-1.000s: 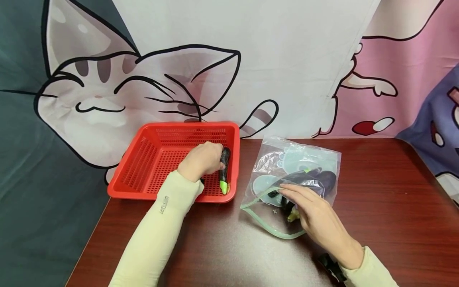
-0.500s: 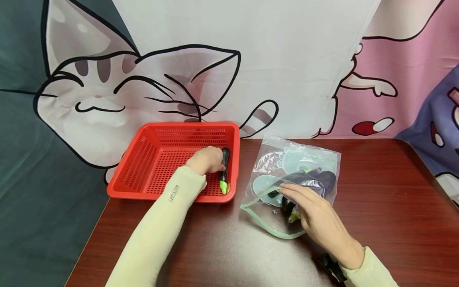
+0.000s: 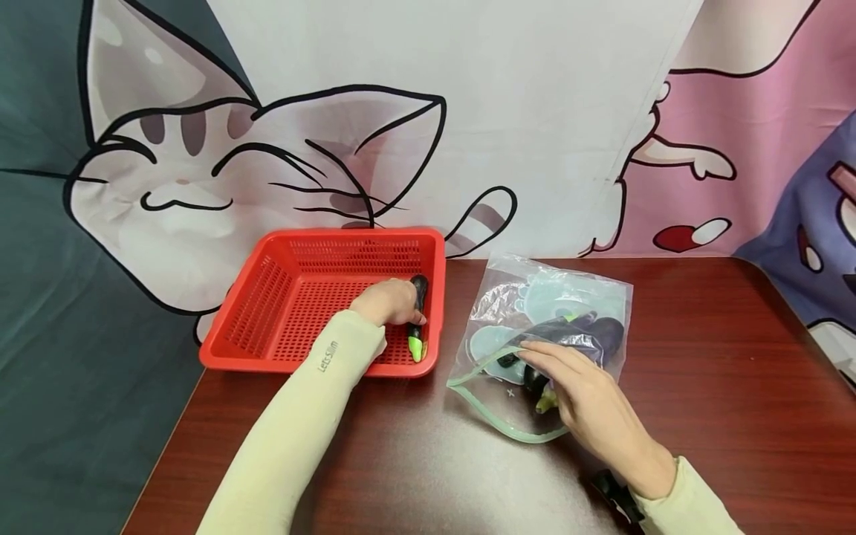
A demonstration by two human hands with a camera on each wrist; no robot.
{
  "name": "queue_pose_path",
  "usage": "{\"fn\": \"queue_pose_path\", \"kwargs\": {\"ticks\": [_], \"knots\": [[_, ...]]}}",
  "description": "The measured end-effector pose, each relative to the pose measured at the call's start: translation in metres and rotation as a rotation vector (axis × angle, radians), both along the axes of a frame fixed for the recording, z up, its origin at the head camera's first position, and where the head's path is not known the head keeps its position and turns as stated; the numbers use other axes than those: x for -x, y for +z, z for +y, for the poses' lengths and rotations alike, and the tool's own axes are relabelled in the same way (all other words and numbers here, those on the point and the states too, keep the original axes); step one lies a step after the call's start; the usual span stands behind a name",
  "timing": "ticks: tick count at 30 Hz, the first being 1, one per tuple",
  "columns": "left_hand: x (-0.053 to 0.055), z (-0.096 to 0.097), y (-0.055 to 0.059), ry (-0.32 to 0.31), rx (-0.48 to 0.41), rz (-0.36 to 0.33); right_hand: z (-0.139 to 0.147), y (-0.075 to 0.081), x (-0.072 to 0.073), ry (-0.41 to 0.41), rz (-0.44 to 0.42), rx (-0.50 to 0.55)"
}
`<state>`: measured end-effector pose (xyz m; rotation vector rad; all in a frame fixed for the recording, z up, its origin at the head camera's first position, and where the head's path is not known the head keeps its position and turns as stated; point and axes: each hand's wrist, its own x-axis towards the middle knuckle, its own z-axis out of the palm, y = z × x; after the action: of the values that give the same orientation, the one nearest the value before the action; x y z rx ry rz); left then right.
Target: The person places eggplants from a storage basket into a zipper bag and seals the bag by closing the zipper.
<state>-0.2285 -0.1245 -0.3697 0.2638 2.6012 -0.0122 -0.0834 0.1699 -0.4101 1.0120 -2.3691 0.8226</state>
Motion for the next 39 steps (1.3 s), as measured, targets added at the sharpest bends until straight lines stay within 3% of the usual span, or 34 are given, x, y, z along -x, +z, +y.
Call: {"fn": "queue_pose_path", "kwargs": {"ticks": [8, 22, 31, 39], "knots": [[0.005, -0.001, -0.003, 0.021, -0.008, -0.011, 0.001, 0.001, -0.001, -0.010, -0.021, -0.010], [0.013, -0.001, -0.007, 0.012, 0.027, 0.000, 0.001, 0.001, 0.000, -0.005, -0.016, -0.006], [0.018, 0.000, -0.008, 0.000, 0.000, -0.007, 0.002, 0.002, 0.000, -0.016, -0.023, -0.011], [0.021, -0.002, -0.009, 0.101, -0.077, -0.046, 0.001, 0.002, 0.000, -0.018, -0.034, -0.008]]}}
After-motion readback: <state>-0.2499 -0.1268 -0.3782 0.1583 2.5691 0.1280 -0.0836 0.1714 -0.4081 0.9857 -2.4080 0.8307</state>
